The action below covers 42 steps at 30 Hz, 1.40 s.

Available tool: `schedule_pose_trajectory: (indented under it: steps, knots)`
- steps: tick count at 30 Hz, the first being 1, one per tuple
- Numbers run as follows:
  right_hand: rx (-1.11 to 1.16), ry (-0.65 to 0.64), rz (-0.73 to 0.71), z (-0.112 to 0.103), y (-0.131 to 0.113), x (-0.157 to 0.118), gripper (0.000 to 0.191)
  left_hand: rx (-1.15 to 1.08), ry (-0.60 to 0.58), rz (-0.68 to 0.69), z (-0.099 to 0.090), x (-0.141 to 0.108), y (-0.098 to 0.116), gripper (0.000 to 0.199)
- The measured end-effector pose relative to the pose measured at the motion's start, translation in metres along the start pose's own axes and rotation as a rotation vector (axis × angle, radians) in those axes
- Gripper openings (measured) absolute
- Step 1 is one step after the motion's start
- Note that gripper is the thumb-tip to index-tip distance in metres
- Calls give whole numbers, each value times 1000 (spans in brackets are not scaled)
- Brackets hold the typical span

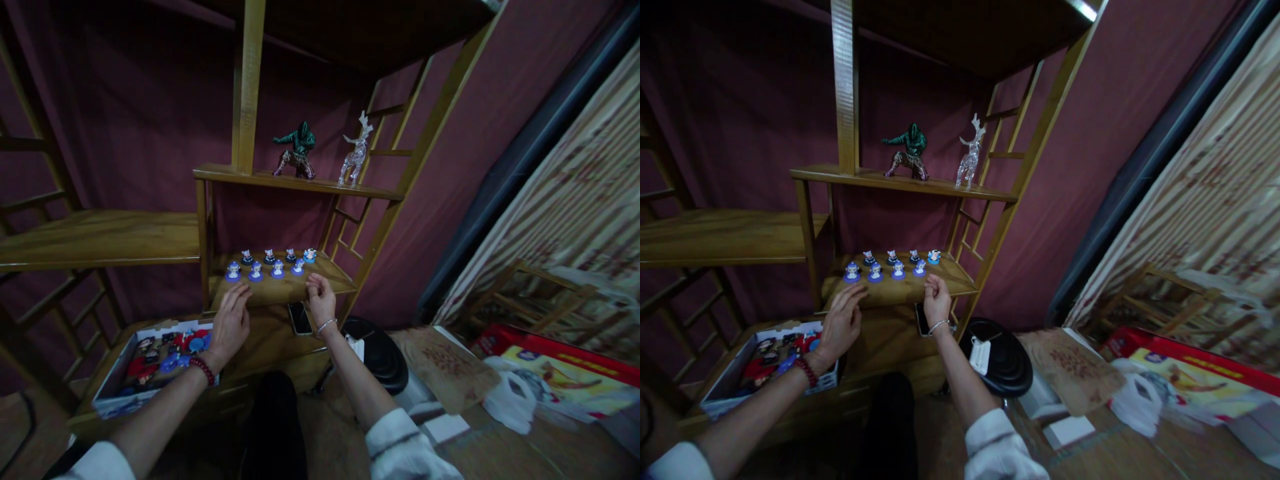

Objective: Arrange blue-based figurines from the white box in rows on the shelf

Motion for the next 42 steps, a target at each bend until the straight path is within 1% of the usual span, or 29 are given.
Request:
schedule_pose_trajectory:
  steps: [2, 5, 8, 11, 14, 16, 19, 22, 25, 29, 32, 36, 38, 42]
  knots:
    - [73, 7, 7, 3, -7, -13, 25, -47, -15, 94, 0, -16, 4, 39]
    - [155, -10, 14, 14, -19, -38, 25, -67, -68, 194, -1, -37, 5, 38]
    - [201, -83, 17, 31, -32, -68, 23, -44, -123, 224, -3, -54, -3, 36]
    - [190, -178, 19, 52, -42, -101, 21, -11, -156, 173, -6, -70, -20, 34]
    - [147, -275, 1, 76, -46, -132, 19, 22, -232, 100, -3, -88, -41, 34]
    - [108, -355, 9, 92, -44, -153, 19, 61, -287, 22, 1, -100, -58, 34]
    - [28, -518, 5, 117, -37, -182, 20, 75, -399, -90, 8, -116, -80, 40]
    - [-105, -604, -17, 136, -29, -204, 20, 100, -499, -190, 12, -129, -100, 42]
    - [-232, -631, 3, 151, -20, -217, 22, 137, -576, -272, 11, -139, -119, 43]
    - [-367, -674, -2, 172, -12, -228, 25, 266, -684, -377, 8, -152, -145, 40]
    - [-454, -707, 4, 187, -7, -234, 27, 338, -744, -417, 4, -160, -160, 36]
    - [-527, -736, 23, 204, -2, -239, 30, 326, -768, -370, 2, -164, -170, 34]
    - [-567, -750, 48, 210, 2, -241, 30, 306, -804, -353, 1, -165, -173, 35]
    - [-648, -798, 79, 221, 10, -244, 30, 283, -880, -377, -4, -161, -174, 37]
Point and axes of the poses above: each hand's wrist, its own x-axis towards the middle knuckle, its own z-axis out of the palm, y = z × x, the point moved 6 cm from there along x, towards the middle knuckle, and after that the axes turned 4 degrees about -z, right-handed, at the moved point
